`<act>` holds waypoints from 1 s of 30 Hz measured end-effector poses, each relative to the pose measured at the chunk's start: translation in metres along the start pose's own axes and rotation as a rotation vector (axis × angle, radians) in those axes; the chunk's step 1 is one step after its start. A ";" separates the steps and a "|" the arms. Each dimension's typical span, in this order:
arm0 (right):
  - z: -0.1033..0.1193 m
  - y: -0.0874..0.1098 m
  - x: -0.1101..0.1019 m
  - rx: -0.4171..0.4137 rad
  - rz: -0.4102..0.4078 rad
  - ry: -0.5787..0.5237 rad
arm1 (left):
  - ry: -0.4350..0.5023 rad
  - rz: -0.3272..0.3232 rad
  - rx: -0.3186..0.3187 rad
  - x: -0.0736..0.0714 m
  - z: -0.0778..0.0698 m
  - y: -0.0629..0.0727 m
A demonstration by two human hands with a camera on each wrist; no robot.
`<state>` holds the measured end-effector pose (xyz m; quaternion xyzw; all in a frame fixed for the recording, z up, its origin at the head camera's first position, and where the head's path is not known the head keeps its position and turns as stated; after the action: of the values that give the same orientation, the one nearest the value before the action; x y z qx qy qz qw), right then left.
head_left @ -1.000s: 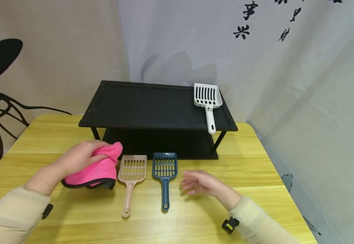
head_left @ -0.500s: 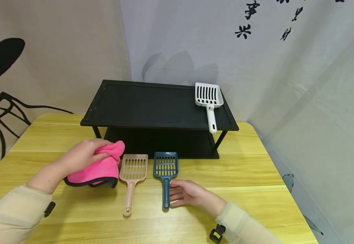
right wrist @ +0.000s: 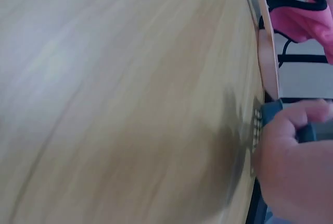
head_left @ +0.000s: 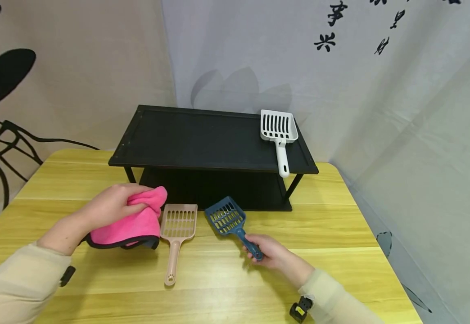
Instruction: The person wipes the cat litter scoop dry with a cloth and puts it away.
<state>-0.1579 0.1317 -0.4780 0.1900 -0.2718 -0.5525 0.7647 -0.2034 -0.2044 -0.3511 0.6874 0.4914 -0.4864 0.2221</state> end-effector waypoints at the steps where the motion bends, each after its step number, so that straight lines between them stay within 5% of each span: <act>1: 0.000 0.000 -0.003 -0.007 0.008 -0.004 | 0.001 0.000 0.000 0.000 0.000 0.000; 14: 0.006 0.008 -0.029 -0.026 0.134 -0.016 | 0.005 -0.032 0.054 -0.003 -0.012 -0.008; 30: 0.024 0.028 -0.033 -0.048 0.223 0.050 | -0.031 0.021 0.128 0.004 -0.046 -0.030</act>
<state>-0.1595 0.1718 -0.4495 0.1540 -0.2587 -0.4655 0.8322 -0.2091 -0.1540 -0.3299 0.6977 0.4486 -0.5252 0.1902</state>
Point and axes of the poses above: each hand's wrist, its own y-axis away from the middle knuckle, its own x-axis out of the palm, z = x × y, the point moved 5 cm from there along -y, towards the middle knuckle, and after that the axes turned 5 degrees about -z, right-handed, at the moved point
